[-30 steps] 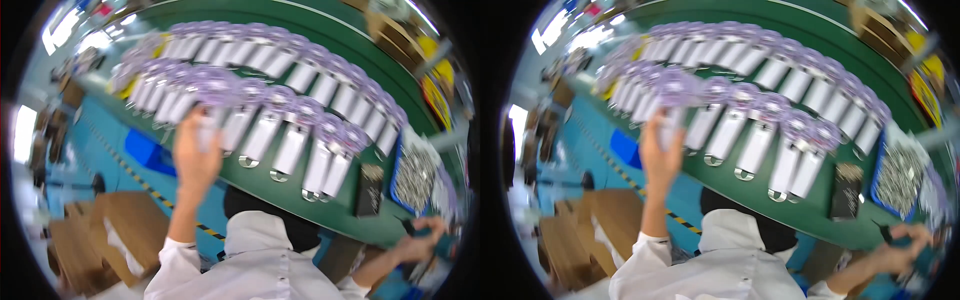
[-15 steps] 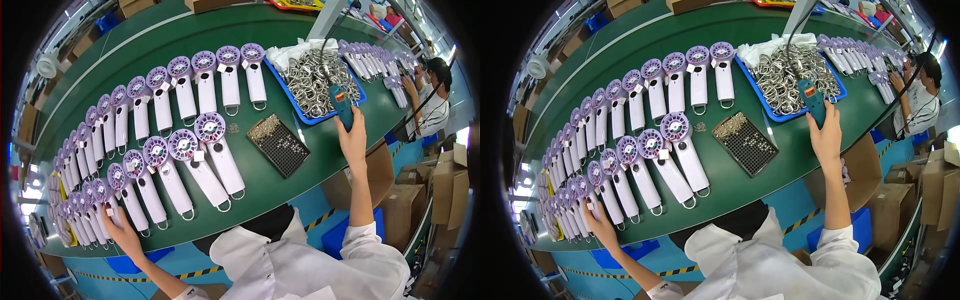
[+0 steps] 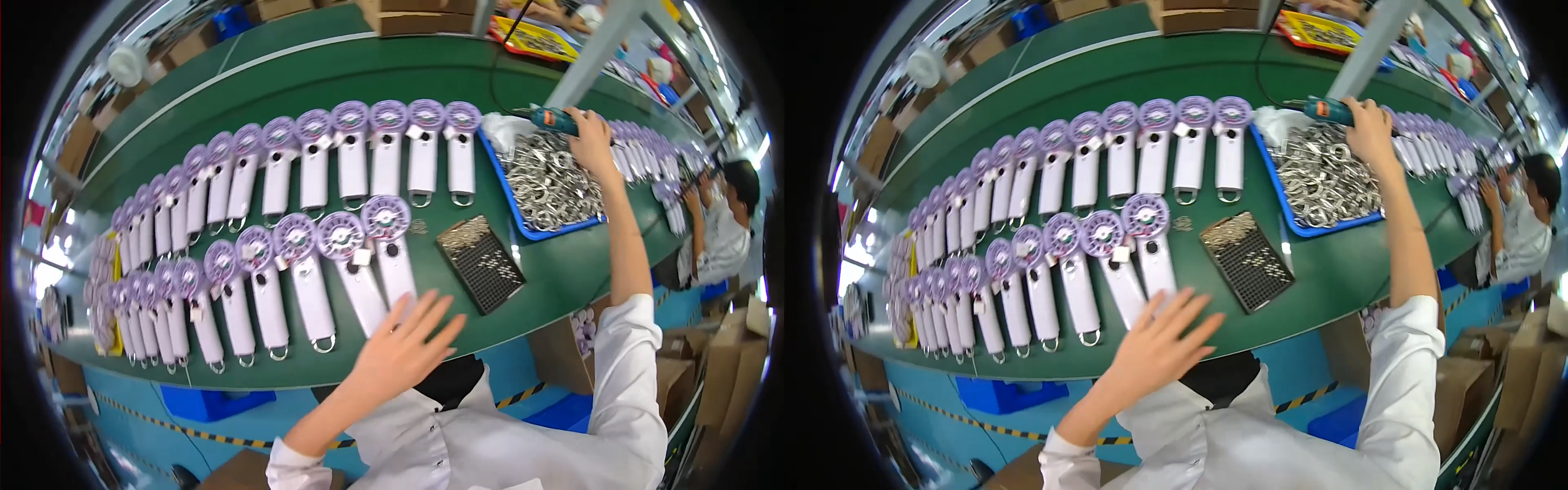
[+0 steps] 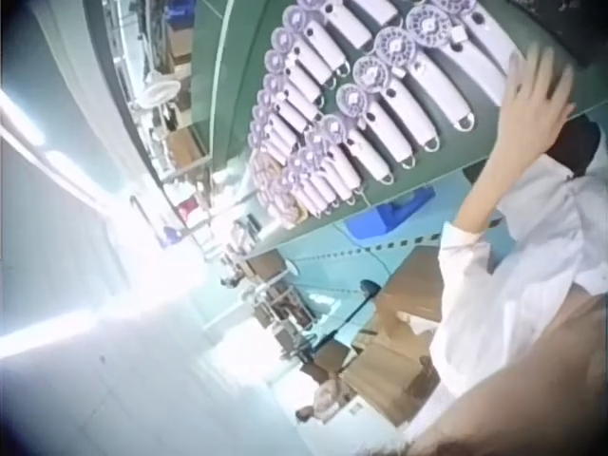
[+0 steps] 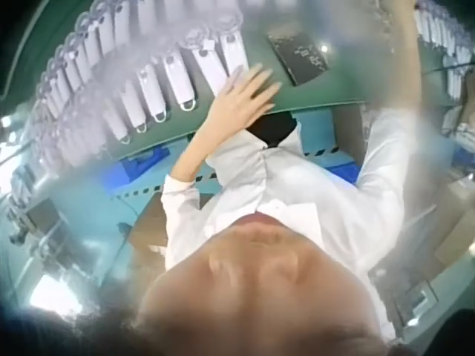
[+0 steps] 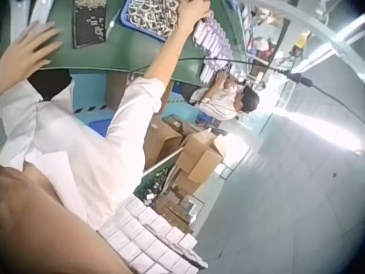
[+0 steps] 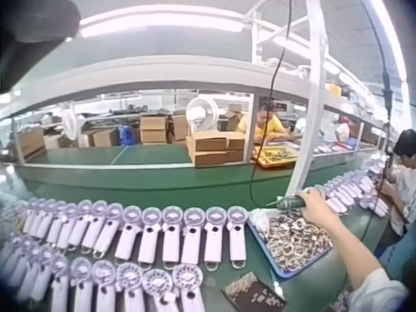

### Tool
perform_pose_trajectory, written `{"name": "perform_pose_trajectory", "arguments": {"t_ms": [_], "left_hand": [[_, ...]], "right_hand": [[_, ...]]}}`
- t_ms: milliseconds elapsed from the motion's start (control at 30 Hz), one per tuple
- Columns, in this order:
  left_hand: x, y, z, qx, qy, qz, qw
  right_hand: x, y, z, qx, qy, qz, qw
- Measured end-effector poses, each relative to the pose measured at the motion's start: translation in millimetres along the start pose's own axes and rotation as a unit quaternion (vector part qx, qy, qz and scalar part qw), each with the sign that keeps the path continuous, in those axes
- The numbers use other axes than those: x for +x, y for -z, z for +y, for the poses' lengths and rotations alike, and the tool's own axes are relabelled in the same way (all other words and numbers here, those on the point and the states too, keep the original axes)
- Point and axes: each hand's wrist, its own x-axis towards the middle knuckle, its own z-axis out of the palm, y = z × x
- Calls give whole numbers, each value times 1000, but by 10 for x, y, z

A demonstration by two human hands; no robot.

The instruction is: The person fastens screws into handheld fans using an electric screwdriver, retrieves more fan parts from a cardboard box onto the workbench, and drives screws into the fans.

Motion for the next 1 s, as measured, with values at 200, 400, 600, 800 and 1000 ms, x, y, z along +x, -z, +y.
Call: {"name": "perform_pose_trajectory", "arguments": {"t_ms": [200,400,600,800,1000], "left_hand": [[16,-182,-95,79,2,-22,997],[-133,-143,-197,96,19,-7,995],[235,189,-481,2,35,122,992],[696,132,-909,92,55,137,985],[614,-44,-973,140,70,164,974]], "right_hand": [[224,-327,405,131,46,-108,984],[-417,509,-644,114,78,98,986],[-2656,899,-1397,396,224,82,887],[-4153,802,-1999,458,-245,-223,825],[-5129,-157,-1595,586,-243,-334,697]]}}
